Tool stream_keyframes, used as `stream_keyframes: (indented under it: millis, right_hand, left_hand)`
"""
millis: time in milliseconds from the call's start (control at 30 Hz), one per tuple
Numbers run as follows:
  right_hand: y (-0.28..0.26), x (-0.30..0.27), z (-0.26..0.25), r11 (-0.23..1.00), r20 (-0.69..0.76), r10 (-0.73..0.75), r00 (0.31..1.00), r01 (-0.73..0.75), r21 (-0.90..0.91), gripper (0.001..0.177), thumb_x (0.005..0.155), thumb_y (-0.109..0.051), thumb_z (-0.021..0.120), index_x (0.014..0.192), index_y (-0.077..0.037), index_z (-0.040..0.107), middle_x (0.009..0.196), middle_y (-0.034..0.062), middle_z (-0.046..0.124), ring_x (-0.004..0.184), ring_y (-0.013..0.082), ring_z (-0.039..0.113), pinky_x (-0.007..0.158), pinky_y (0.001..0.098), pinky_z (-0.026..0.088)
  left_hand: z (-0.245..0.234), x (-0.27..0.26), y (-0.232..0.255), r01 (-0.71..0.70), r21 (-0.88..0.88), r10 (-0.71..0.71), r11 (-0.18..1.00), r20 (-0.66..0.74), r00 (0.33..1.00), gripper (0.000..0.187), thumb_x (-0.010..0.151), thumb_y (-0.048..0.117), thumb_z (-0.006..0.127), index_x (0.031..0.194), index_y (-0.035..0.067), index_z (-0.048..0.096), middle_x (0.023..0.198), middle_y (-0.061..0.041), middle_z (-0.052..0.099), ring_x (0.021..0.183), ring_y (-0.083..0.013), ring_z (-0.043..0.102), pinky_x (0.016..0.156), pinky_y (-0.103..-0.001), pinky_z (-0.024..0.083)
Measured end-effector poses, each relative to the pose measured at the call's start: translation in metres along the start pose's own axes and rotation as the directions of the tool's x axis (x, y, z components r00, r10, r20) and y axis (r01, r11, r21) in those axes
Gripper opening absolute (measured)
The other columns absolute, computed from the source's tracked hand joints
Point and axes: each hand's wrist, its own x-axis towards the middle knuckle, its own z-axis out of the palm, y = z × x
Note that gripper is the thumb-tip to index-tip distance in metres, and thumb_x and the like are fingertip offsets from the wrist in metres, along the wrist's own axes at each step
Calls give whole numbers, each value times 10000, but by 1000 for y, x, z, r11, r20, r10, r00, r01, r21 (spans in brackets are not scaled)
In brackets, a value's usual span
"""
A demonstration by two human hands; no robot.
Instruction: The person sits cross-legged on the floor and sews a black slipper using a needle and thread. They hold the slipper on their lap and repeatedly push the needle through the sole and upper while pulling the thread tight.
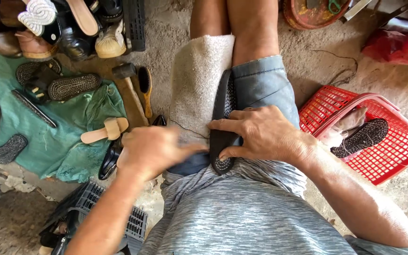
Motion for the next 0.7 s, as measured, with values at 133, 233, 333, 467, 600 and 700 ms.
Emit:
stream_keyframes:
  millis: [133,233,333,467,600,700]
  right_hand:
    - [-4,-4,7,1000,-57,-1,998,2,21,740,761,-784,666,1403,-422,596,872,-45,713,838,205,744,698,410,616]
    - [-6,-5,4,999,-135,-41,990,42,1,722,806,-770,640,1382,-335,635,908,-16,722,832,215,747,687,401,615]
    - [0,-18,1,972,-237,91,967,-34,233,798,856,-645,693,1481,-177,531,979,66,738,874,291,759,702,474,615]
    - [22,-32,11,978,-235,207,950,-203,41,346,1049,-400,531,1323,-209,622,922,59,720,804,350,742,653,493,595]
    - [32,-33,19,961,-168,198,966,-225,-162,208,1010,-493,534,1056,-313,629,812,-38,684,743,268,742,642,425,600]
    - [35,-35,24,955,-197,184,963,-222,-195,274,1025,-527,529,922,-277,572,769,-40,625,718,248,722,605,400,577]
  left_hand:
    - [20,-26,-51,101,-42,-105,994,-98,990,771,809,937,484,634,195,596,497,-9,599,422,-141,576,483,-268,459]
    - [35,-35,-62,3,-86,-26,996,-267,963,743,808,903,548,655,176,563,473,6,523,367,-137,459,434,-253,360]
    - [50,-32,-55,-72,-115,25,991,-368,930,679,829,851,602,656,197,534,441,11,528,360,-161,518,414,-289,399]
    - [60,-22,-42,-191,-226,40,955,-540,840,615,834,740,719,671,180,524,502,-25,545,453,-204,582,452,-315,445]
    - [66,-16,-36,-251,-244,50,937,-618,785,551,807,703,768,701,220,525,522,16,510,520,-179,618,503,-295,481]
    - [68,-17,-33,-307,-319,39,897,-634,772,501,835,611,788,713,191,542,513,-9,502,494,-227,604,490,-312,493]
